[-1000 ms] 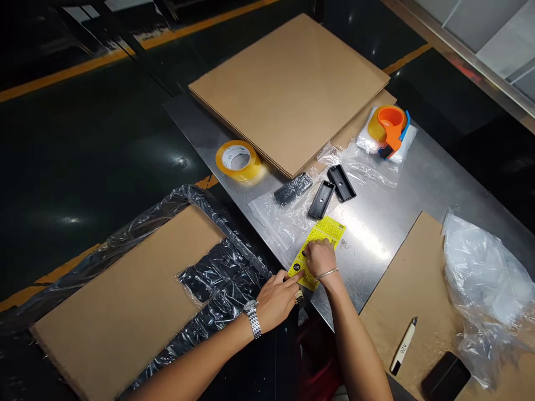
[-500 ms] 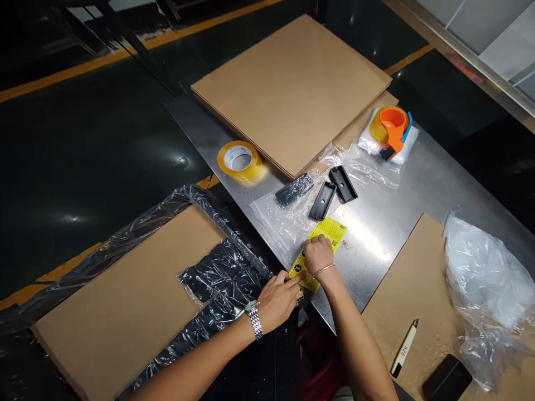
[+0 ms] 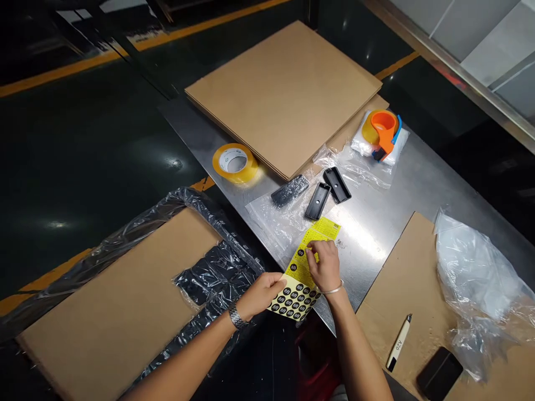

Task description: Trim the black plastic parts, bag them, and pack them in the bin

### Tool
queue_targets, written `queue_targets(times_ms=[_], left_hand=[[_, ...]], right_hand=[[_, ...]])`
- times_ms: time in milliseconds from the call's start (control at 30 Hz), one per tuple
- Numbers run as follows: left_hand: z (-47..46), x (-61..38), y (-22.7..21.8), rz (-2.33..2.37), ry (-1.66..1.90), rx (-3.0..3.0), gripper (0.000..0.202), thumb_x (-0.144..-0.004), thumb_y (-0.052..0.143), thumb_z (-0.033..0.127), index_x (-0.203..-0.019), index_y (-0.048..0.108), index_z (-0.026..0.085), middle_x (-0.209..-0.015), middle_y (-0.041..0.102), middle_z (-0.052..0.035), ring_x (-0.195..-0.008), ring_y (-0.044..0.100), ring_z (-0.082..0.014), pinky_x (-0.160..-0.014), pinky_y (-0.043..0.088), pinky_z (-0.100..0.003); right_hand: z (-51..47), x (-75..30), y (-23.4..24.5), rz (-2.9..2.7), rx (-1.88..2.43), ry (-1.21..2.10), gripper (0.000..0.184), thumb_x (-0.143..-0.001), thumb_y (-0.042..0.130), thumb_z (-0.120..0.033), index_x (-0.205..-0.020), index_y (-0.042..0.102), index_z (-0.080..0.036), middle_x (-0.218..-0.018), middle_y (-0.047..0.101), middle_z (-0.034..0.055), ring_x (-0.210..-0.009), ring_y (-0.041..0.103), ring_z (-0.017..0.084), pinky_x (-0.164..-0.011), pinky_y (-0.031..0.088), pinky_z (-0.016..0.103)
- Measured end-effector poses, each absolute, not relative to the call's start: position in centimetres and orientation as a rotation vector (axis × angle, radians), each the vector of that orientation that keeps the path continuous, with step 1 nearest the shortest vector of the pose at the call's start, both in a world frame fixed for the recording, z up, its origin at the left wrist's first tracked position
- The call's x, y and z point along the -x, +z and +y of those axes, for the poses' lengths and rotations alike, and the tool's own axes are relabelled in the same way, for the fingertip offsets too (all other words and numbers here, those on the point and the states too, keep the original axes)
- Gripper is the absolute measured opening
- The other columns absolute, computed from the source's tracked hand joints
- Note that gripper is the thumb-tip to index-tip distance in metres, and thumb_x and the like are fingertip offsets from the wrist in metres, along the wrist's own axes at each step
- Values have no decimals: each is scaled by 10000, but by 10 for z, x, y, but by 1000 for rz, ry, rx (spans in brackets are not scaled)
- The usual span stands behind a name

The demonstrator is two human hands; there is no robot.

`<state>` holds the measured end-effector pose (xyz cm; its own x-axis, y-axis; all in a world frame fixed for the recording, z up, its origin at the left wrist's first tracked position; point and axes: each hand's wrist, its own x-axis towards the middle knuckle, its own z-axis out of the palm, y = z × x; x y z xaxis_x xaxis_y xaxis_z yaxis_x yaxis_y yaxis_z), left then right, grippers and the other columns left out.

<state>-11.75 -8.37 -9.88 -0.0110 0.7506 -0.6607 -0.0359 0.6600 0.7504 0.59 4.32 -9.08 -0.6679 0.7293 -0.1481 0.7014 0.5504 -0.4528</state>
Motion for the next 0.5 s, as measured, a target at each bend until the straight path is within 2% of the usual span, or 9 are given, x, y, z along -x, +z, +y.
queue_targets(times_ms=[67,200,333,500], left_hand=[[-87,124,-96,1376,744,-468,345,-800,394,359,-846,617,100,-714,659,-73,-647,594,-182,-572,435,-286],[-91,130,-86,1142,955,-51,374,-712,577,360,-962,610,83,-762,670,-87,-674,607,-169,-631,436,-273],[-90,128,-77,1091,1063,91,479,-665,652,338,-1092,560,141,-874,671,-76,-767,607,-173,-730,432,-292],[-90,123,-66,1159,1080,138,518,-684,630,300,-1156,509,122,-1016,644,-99,-930,581,-217,-873,396,-358]], right_hand=[[30,-16,-79,-2498,1099,998,148,-863,417,-258,-817,544,-199,-778,575,33,-775,484,167,-719,366,298],[1,-23,-70,-2466,872,1205,103,-828,500,-249,-832,601,-228,-765,575,19,-765,479,162,-700,362,315],[-18,-18,-76,-2607,861,1008,132,-823,509,-255,-900,612,-225,-794,589,39,-770,460,174,-675,339,332],[-23,-16,-74,-2711,854,761,135,-831,497,-218,-913,604,-214,-781,600,42,-757,451,177,-649,313,331]])
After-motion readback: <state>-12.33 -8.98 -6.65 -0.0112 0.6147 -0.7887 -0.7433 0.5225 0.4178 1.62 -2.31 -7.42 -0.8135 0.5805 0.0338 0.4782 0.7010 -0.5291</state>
